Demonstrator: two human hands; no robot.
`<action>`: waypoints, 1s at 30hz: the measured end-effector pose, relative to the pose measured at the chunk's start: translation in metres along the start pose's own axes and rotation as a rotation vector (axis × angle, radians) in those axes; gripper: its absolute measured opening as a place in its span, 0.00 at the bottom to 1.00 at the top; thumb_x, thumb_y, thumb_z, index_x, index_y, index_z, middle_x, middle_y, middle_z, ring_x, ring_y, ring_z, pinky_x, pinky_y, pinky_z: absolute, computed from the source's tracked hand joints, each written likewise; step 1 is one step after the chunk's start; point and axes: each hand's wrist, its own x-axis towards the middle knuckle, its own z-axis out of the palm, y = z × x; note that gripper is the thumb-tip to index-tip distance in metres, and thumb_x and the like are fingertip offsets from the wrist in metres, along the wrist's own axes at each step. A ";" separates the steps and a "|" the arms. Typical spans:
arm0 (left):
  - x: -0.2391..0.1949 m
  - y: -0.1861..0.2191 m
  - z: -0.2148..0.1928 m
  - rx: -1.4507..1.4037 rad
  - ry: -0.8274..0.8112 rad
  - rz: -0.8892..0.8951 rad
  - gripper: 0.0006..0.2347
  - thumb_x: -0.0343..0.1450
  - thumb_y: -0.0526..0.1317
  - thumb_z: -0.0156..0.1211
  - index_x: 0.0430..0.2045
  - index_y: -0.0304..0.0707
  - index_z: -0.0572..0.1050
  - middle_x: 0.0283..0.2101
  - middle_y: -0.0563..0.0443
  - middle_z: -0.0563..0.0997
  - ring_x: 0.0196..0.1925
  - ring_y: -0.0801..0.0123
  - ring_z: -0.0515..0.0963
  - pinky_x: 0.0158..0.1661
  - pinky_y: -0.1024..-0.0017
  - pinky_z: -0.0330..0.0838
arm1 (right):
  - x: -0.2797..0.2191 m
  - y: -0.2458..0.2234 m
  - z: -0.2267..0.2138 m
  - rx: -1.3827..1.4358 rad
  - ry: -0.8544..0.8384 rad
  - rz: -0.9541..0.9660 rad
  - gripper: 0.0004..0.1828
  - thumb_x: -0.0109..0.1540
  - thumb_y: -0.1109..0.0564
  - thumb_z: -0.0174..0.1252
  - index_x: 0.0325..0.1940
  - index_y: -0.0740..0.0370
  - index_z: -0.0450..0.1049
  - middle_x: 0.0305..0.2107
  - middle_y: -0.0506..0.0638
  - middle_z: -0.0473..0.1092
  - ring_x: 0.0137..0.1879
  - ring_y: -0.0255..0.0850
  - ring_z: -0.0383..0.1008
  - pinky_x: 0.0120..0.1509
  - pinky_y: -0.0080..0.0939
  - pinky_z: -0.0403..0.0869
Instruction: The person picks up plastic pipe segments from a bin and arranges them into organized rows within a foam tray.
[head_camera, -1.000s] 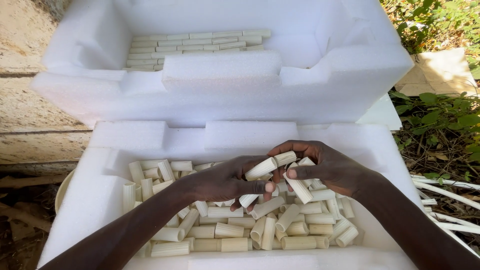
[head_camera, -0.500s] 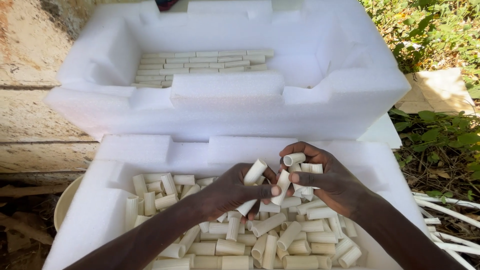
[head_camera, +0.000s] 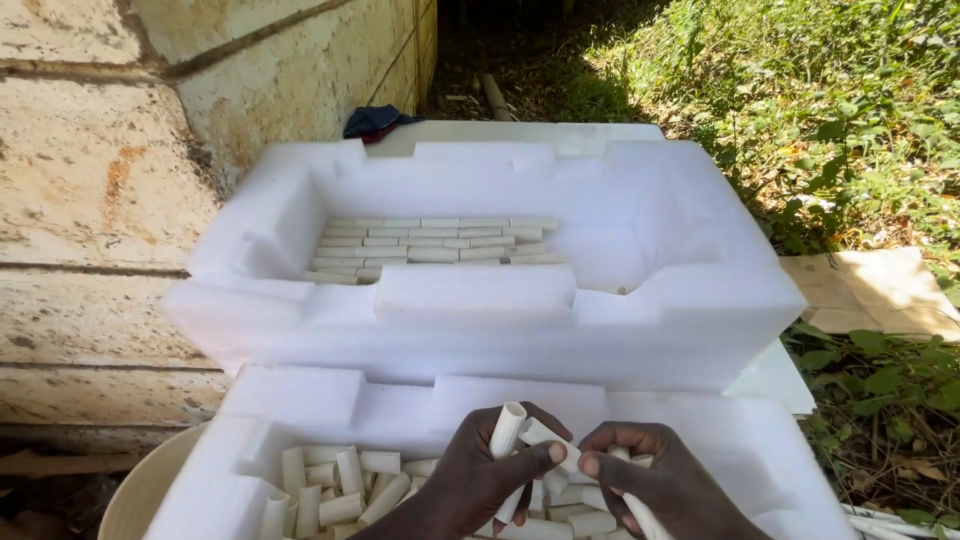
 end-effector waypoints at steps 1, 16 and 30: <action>0.000 0.000 -0.001 0.001 -0.001 0.004 0.10 0.66 0.44 0.64 0.30 0.35 0.79 0.22 0.40 0.80 0.10 0.67 0.69 0.08 0.77 0.56 | 0.004 0.003 0.000 -0.002 0.000 -0.004 0.11 0.57 0.61 0.67 0.31 0.76 0.80 0.09 0.58 0.59 0.13 0.44 0.59 0.16 0.42 0.57; 0.021 0.056 -0.028 0.036 -0.149 0.228 0.22 0.64 0.37 0.69 0.54 0.34 0.78 0.26 0.64 0.78 0.18 0.82 0.70 0.20 0.85 0.65 | 0.010 -0.093 -0.024 -0.703 -0.014 -0.634 0.10 0.48 0.52 0.76 0.29 0.59 0.89 0.22 0.43 0.83 0.31 0.33 0.79 0.38 0.35 0.73; 0.233 0.137 -0.131 1.022 0.122 0.503 0.02 0.64 0.34 0.62 0.23 0.36 0.80 0.17 0.51 0.77 0.14 0.70 0.72 0.25 0.72 0.67 | 0.235 -0.238 -0.022 -1.437 -0.132 -0.480 0.10 0.54 0.48 0.69 0.34 0.55 0.84 0.27 0.55 0.78 0.33 0.48 0.74 0.43 0.47 0.69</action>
